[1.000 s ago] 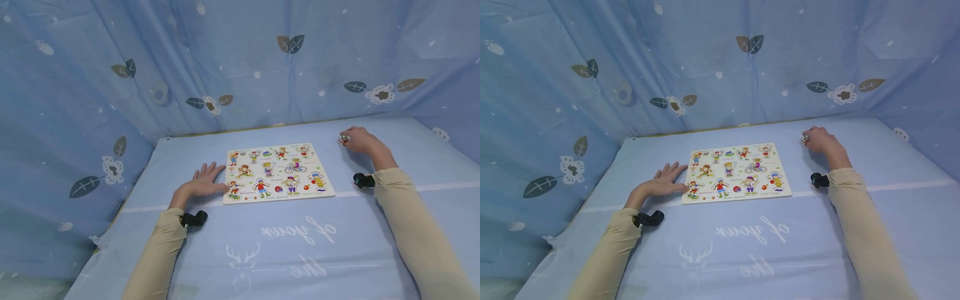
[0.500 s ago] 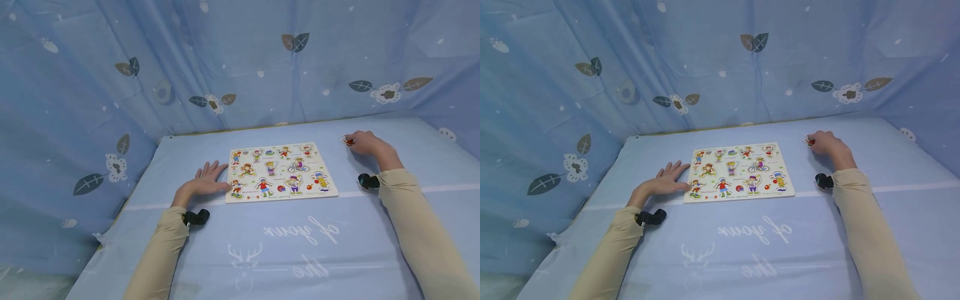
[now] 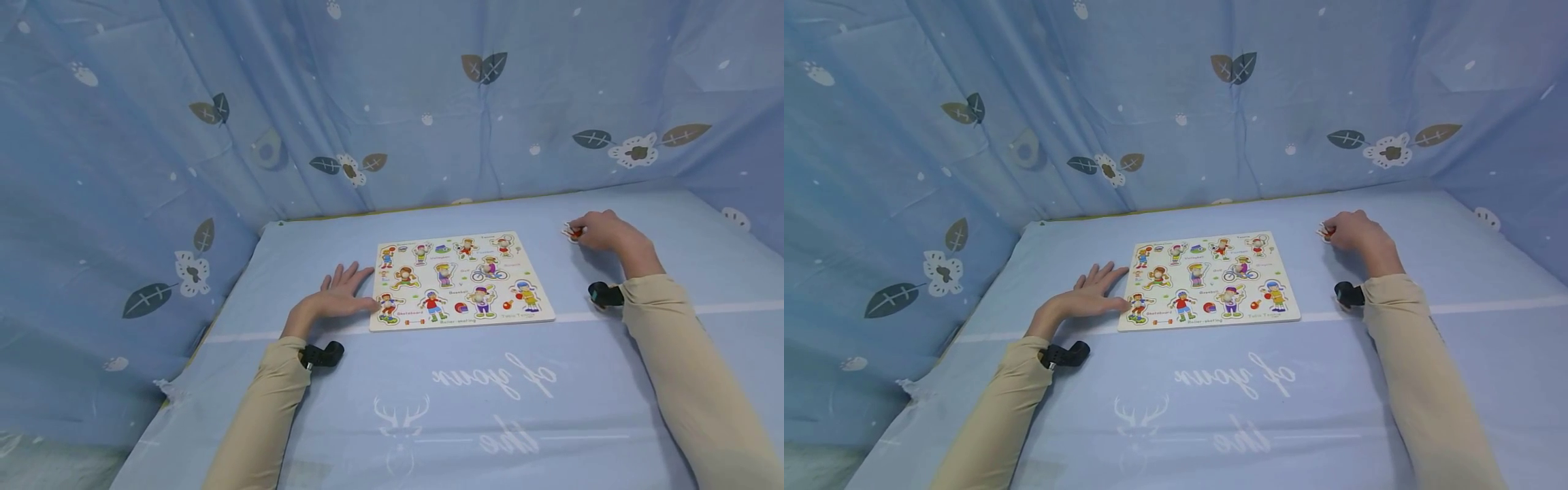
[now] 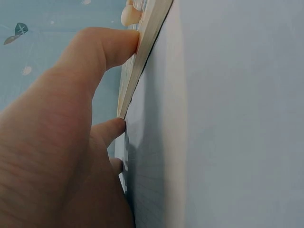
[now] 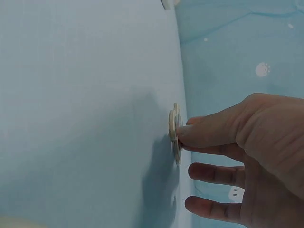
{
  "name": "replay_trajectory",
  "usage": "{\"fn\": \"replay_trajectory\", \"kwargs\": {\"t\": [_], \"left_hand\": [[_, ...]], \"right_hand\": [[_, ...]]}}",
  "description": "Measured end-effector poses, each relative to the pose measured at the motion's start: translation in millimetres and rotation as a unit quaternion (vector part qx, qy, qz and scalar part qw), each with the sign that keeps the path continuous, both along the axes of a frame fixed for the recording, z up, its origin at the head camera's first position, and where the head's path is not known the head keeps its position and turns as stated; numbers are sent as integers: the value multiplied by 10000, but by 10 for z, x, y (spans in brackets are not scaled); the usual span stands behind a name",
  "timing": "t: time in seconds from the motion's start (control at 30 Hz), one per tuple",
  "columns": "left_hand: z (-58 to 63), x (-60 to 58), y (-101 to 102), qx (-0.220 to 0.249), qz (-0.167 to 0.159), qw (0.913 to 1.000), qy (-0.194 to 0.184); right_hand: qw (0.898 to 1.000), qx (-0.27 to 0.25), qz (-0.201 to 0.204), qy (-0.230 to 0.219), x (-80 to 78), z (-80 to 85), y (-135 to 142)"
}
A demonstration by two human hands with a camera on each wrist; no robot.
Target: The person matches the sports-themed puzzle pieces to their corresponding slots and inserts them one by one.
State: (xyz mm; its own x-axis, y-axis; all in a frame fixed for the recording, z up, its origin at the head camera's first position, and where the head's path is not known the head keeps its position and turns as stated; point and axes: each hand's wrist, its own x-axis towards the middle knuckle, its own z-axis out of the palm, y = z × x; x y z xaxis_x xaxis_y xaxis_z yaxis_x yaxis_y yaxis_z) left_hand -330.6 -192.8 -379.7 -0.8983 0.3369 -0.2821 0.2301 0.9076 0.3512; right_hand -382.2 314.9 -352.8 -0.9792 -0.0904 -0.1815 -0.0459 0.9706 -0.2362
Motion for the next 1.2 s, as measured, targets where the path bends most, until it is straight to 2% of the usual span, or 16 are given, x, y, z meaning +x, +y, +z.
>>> {"fn": "replay_trajectory", "kwargs": {"t": [0.13, 0.37, 0.63, 1.2], "left_hand": [[4, 8, 5, 15, -11, 10000, 10], [7, 12, 4, 41, -26, 10000, -9], [15, 4, 5, -8, -41, 10000, 24], [17, 12, 9, -17, -18, 10000, 26]], "right_hand": [[10000, -37, -10, 73, -2, -3, 2], [9991, -369, -179, -142, -22, -1, -1], [9986, -433, -223, -192, 20, 42, -18], [9980, -561, -293, 21, 23, 16, 32]]}}
